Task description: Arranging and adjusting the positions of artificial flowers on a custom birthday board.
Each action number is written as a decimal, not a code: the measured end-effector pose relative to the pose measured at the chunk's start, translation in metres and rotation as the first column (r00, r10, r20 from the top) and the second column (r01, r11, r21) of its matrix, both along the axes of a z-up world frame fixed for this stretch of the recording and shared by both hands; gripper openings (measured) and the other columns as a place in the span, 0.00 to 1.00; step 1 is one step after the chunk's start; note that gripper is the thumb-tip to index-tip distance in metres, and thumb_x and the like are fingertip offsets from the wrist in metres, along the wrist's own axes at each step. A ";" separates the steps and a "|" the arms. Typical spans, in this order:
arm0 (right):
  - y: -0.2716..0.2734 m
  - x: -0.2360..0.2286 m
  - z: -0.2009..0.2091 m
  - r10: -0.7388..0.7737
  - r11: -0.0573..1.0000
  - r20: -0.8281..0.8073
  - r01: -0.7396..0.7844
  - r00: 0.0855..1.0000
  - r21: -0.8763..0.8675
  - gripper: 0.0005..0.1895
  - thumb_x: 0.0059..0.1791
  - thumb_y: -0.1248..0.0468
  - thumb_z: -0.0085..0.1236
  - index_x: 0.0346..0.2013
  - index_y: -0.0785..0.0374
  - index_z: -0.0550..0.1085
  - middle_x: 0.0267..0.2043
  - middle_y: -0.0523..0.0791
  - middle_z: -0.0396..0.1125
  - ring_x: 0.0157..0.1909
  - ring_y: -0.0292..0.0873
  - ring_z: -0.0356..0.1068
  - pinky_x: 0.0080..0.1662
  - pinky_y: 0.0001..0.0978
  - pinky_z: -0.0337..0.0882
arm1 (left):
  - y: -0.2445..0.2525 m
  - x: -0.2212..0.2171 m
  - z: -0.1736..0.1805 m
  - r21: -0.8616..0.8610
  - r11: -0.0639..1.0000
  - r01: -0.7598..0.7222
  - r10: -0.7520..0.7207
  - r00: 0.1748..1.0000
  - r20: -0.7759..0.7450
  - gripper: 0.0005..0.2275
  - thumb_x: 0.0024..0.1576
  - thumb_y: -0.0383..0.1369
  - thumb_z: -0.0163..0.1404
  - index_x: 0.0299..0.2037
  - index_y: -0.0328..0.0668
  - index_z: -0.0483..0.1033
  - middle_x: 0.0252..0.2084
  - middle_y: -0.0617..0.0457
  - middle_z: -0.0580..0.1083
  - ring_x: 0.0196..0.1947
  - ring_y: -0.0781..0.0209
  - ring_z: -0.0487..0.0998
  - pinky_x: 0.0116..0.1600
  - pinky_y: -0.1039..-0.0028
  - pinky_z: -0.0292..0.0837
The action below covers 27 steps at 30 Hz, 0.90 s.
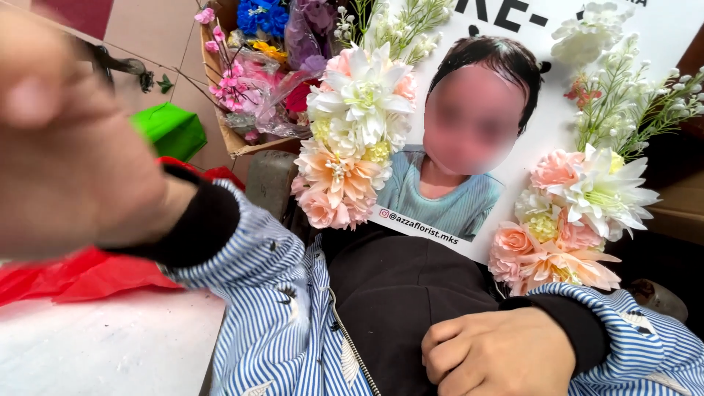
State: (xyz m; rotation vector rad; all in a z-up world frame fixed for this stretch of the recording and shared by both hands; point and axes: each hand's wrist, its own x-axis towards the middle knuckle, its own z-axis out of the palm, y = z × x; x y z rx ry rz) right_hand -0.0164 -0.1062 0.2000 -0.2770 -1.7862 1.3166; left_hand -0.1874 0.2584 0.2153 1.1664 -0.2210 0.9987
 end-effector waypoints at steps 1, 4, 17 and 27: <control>0.001 -0.001 0.001 -0.003 1.000 -0.017 0.003 1.000 0.007 0.16 0.59 0.68 0.33 0.29 0.72 0.61 0.37 0.58 0.59 0.45 0.63 0.60 0.56 0.59 0.62 | -0.002 0.016 -0.005 -0.056 0.997 0.055 -0.058 0.997 -0.051 0.06 0.65 0.40 0.42 0.43 0.56 0.71 0.43 0.64 0.67 0.45 0.72 0.64 0.58 0.82 0.64; 0.000 -0.001 0.000 -0.022 1.000 -0.072 0.022 0.997 -0.001 0.19 0.61 0.66 0.30 0.31 0.73 0.63 0.43 0.60 0.61 0.52 0.66 0.63 0.57 0.62 0.63 | -0.034 0.064 -0.021 -0.211 0.961 0.178 -0.213 0.964 -0.158 0.08 0.70 0.41 0.45 0.51 0.52 0.74 0.47 0.59 0.71 0.47 0.66 0.71 0.57 0.72 0.70; -0.001 0.009 -0.001 -0.017 0.998 -0.045 0.014 0.999 -0.067 0.15 0.60 0.69 0.35 0.29 0.71 0.60 0.36 0.58 0.58 0.44 0.62 0.59 0.56 0.61 0.64 | -0.101 0.068 -0.133 0.536 0.833 -0.140 0.463 0.706 -0.536 0.16 0.59 0.24 0.51 0.58 0.38 0.68 0.59 0.45 0.65 0.52 0.50 0.73 0.57 0.66 0.72; 0.009 0.016 0.006 0.008 0.992 -0.116 -0.023 0.993 -0.126 0.17 0.61 0.67 0.31 0.33 0.76 0.64 0.47 0.65 0.65 0.47 0.67 0.63 0.57 0.63 0.63 | -0.053 0.060 -0.162 0.211 0.977 0.017 0.120 0.779 -0.616 0.16 0.60 0.33 0.41 0.57 0.34 0.67 0.47 0.51 0.72 0.42 0.61 0.71 0.51 0.74 0.67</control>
